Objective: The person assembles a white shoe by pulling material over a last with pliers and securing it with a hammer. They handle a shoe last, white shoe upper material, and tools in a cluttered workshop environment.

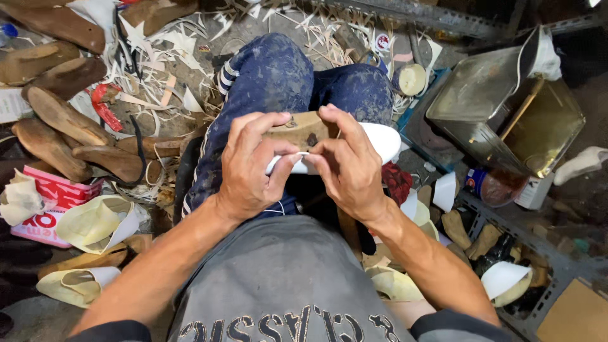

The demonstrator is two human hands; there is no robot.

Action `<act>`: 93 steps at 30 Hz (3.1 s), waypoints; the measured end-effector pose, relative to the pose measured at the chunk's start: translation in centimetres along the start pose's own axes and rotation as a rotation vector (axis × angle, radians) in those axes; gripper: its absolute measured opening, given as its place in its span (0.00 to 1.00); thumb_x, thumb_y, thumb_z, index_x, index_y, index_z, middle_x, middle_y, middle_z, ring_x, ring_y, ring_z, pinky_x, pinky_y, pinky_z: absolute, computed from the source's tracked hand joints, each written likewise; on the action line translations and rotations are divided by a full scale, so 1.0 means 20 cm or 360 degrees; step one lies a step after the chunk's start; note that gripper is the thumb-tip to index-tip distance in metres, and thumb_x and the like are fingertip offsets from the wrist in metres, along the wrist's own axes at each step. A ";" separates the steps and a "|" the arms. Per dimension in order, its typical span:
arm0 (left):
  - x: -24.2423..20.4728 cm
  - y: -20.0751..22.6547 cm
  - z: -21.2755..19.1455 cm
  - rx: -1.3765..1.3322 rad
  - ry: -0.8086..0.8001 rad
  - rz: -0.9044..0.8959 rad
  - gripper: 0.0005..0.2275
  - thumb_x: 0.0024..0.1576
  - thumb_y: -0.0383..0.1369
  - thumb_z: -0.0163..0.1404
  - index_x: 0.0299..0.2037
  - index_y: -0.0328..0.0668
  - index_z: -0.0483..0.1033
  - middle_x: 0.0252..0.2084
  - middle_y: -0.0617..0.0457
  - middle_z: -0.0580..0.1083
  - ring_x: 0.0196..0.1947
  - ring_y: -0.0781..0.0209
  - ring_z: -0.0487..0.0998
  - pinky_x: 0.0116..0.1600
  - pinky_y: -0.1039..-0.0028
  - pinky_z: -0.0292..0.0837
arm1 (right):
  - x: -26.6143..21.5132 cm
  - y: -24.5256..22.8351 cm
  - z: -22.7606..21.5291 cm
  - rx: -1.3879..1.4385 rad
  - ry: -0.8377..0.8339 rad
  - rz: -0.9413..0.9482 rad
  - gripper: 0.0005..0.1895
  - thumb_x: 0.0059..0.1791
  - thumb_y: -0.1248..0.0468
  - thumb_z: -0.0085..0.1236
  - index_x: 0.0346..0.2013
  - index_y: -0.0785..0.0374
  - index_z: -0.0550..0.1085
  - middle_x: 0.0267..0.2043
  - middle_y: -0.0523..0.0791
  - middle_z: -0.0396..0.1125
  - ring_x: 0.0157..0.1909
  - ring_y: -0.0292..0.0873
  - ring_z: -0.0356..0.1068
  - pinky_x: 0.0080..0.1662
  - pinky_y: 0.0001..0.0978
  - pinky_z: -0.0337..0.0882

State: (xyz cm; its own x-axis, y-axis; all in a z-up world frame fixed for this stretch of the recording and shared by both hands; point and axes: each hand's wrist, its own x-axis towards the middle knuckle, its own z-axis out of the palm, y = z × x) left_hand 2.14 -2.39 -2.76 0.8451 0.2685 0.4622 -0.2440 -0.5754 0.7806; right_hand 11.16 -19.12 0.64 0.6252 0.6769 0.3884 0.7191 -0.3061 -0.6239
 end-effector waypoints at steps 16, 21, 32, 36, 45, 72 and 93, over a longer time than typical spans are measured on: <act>0.11 0.09 -0.10 -0.0259 -0.0236 -0.0900 0.17 0.55 0.41 0.57 0.52 0.45 0.75 0.52 0.52 0.77 0.48 0.58 0.79 0.50 0.71 0.71 | -0.05 -0.18 -0.25 -0.0127 -0.0097 0.0197 0.12 0.56 0.63 0.56 0.47 0.69 0.70 0.52 0.56 0.64 0.55 0.58 0.64 0.58 0.49 0.65; 0.17 0.09 -0.12 -0.0371 -0.0089 -0.0992 0.12 0.52 0.37 0.56 0.43 0.45 0.76 0.42 0.57 0.78 0.41 0.63 0.77 0.49 0.73 0.70 | -0.59 -0.17 -0.24 -0.0933 -0.0896 0.1096 0.28 0.53 0.35 0.41 0.29 0.54 0.70 0.27 0.41 0.66 0.26 0.38 0.62 0.26 0.32 0.63; 0.22 -0.07 -0.02 -0.0578 -0.0126 -0.0850 0.16 0.52 0.32 0.56 0.50 0.42 0.71 0.48 0.51 0.77 0.45 0.60 0.81 0.50 0.72 0.74 | -0.46 -0.38 -0.44 0.0052 -0.0386 0.1071 0.28 0.55 0.62 0.47 0.67 0.73 0.61 0.68 0.57 0.61 0.73 0.52 0.58 0.75 0.41 0.51; 0.21 -0.04 -0.01 -0.0585 -0.0094 -0.0978 0.16 0.49 0.34 0.55 0.49 0.44 0.72 0.46 0.55 0.77 0.44 0.63 0.80 0.49 0.73 0.72 | -0.15 -0.45 -0.39 -0.0061 -0.0117 0.0788 0.17 0.57 0.57 0.42 0.47 0.71 0.68 0.22 0.44 0.66 0.20 0.35 0.67 0.26 0.28 0.73; 0.17 -0.09 0.00 -0.0596 0.0033 -0.1153 0.18 0.48 0.38 0.61 0.49 0.56 0.75 0.36 0.50 0.82 0.42 0.54 0.83 0.50 0.66 0.75 | -0.01 -0.30 -0.25 -0.0439 -0.0502 0.0230 0.11 0.54 0.69 0.55 0.49 0.70 0.74 0.42 0.51 0.70 0.44 0.52 0.73 0.49 0.38 0.70; 0.15 -0.19 0.09 -0.0695 -0.0007 -0.1261 0.20 0.46 0.38 0.59 0.51 0.57 0.74 0.36 0.52 0.82 0.40 0.54 0.82 0.47 0.66 0.73 | 0.10 -0.44 -0.18 -0.0838 -0.0214 0.0200 0.13 0.55 0.54 0.53 0.44 0.58 0.78 0.32 0.46 0.74 0.32 0.51 0.76 0.35 0.31 0.74; 0.08 -0.21 -0.07 -0.0324 0.0017 0.0198 0.19 0.59 0.42 0.58 0.57 0.42 0.76 0.55 0.48 0.78 0.55 0.45 0.78 0.61 0.58 0.71 | -0.12 -0.29 -0.51 0.0030 0.0199 0.0828 0.18 0.59 0.65 0.46 0.26 0.64 0.73 0.16 0.44 0.67 0.17 0.38 0.66 0.23 0.26 0.68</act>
State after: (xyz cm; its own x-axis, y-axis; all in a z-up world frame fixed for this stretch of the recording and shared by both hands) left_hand 3.93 1.60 -4.72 0.7978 0.2141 0.5636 -0.4377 -0.4371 0.7857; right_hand 8.58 -25.84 10.25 0.9298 0.3538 0.1017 0.2997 -0.5670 -0.7672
